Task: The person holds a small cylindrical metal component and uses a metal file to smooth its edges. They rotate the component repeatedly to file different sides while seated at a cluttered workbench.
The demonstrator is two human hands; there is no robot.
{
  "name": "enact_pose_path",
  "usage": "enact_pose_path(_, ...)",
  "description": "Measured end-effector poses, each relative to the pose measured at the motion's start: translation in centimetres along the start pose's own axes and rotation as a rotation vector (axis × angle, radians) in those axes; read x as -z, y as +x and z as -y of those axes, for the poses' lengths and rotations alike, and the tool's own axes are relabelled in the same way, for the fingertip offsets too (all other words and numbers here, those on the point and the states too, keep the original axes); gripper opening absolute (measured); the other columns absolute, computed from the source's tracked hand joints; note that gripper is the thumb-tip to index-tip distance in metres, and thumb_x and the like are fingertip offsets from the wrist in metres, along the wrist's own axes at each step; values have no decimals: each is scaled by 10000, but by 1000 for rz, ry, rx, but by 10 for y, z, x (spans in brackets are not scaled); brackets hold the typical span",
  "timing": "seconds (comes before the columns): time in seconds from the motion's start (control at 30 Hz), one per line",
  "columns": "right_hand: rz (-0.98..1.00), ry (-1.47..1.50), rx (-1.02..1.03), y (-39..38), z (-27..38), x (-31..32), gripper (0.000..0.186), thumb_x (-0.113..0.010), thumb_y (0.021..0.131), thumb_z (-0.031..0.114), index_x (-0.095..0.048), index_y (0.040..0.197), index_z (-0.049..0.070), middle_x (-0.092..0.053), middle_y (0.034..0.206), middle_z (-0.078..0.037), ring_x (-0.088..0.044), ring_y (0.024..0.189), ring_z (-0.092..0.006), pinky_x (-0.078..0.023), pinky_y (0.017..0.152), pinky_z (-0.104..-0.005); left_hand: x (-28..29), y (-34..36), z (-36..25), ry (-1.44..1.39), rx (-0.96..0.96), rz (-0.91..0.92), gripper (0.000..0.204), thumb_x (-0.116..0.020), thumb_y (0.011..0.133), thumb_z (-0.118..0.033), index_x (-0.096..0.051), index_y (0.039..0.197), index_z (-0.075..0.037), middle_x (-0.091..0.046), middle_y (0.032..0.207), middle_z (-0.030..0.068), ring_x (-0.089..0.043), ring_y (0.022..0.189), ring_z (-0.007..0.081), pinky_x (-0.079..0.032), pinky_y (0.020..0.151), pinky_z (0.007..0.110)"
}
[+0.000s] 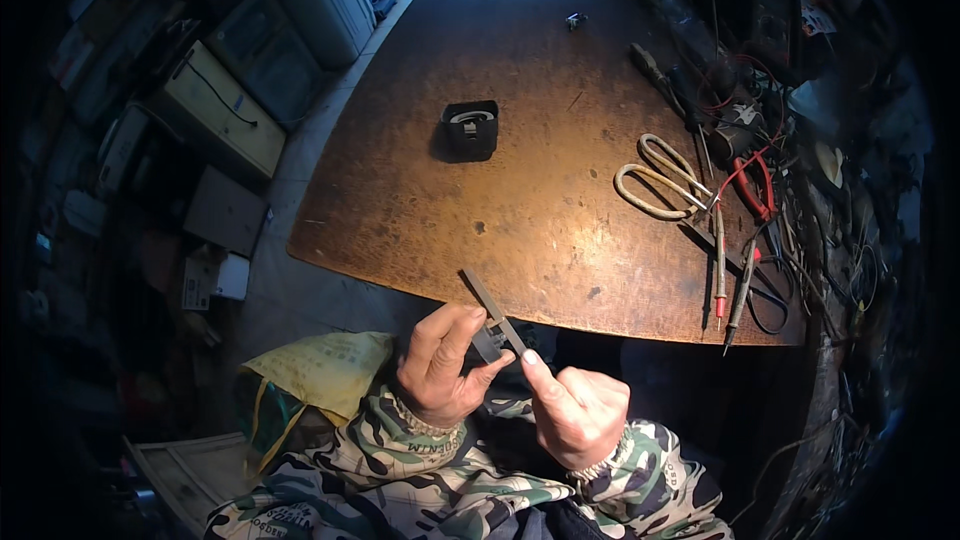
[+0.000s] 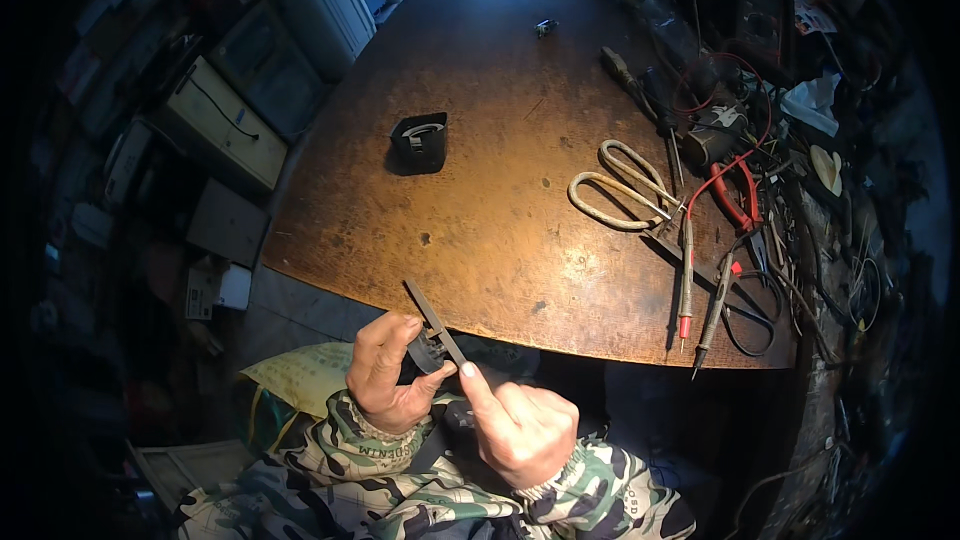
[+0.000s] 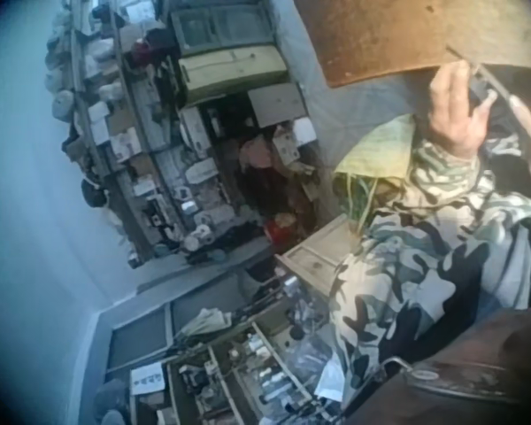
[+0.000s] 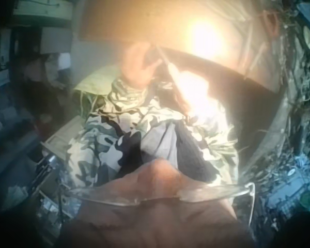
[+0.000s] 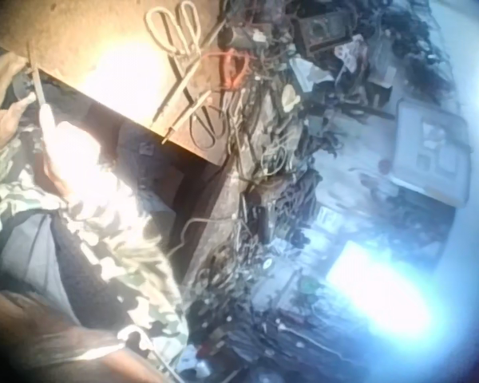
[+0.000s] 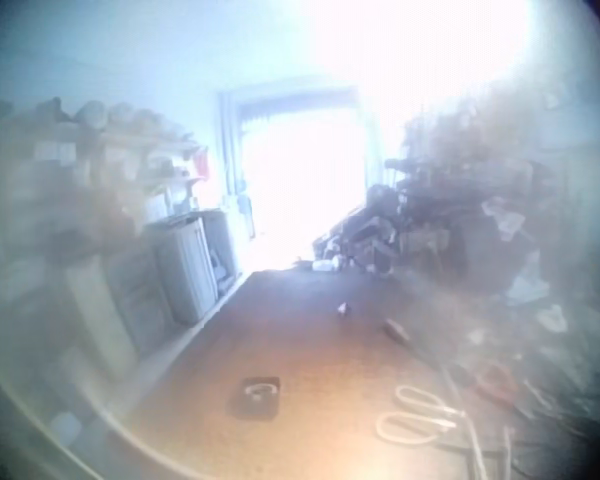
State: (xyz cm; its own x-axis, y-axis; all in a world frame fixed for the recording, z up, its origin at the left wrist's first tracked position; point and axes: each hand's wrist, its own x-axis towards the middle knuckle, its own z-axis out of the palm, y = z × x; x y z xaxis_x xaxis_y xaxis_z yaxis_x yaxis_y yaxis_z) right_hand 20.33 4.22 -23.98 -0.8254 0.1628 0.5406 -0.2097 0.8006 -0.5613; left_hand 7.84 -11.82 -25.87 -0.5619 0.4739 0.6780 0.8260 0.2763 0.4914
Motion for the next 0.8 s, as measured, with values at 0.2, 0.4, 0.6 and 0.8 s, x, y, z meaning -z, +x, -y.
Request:
enact_pose_path(0.2,94,-136,32,-25,8,23,627,-781,730,-36,-760,1354,26,-434,629,1,-508,482,-153,-417,467,-320,4,-4,7,10,-4,19,747,-999,794,-257,-680,1424,-16,-686,1271,181,-737,1051,304,-631,845,380)
enact_pose_path(0.4,102,-18,92,8,-11,16,595,-801,754,-24,-762,1344,39,-433,644,-1,-523,500,-157,-425,476,-341,8,0,9,8,-21,46,729,-999,791,-257,-694,1408,-19,-693,1270,175,-739,1050,293,-633,835,366)
enact_pose_path(0.6,141,-28,71,-4,-13,23,582,-805,739,-18,-788,1316,62,-414,616,12,-511,488,-142,-406,458,-332,7,-1,8,-33,-8,76,730,-998,789,-248,-695,1407,-3,-681,1262,191,-721,1042,279,-619,833,362)
enact_pose_path(0.8,167,-38,117,-5,-18,39,535,-811,772,-1,-790,1304,46,-415,627,19,-491,487,-128,-384,455,-321,10,3,10,-2,-60,101,742,-1007,774,-242,-692,1391,22,-677,1258,190,-714,1035,277,-614,828,350)
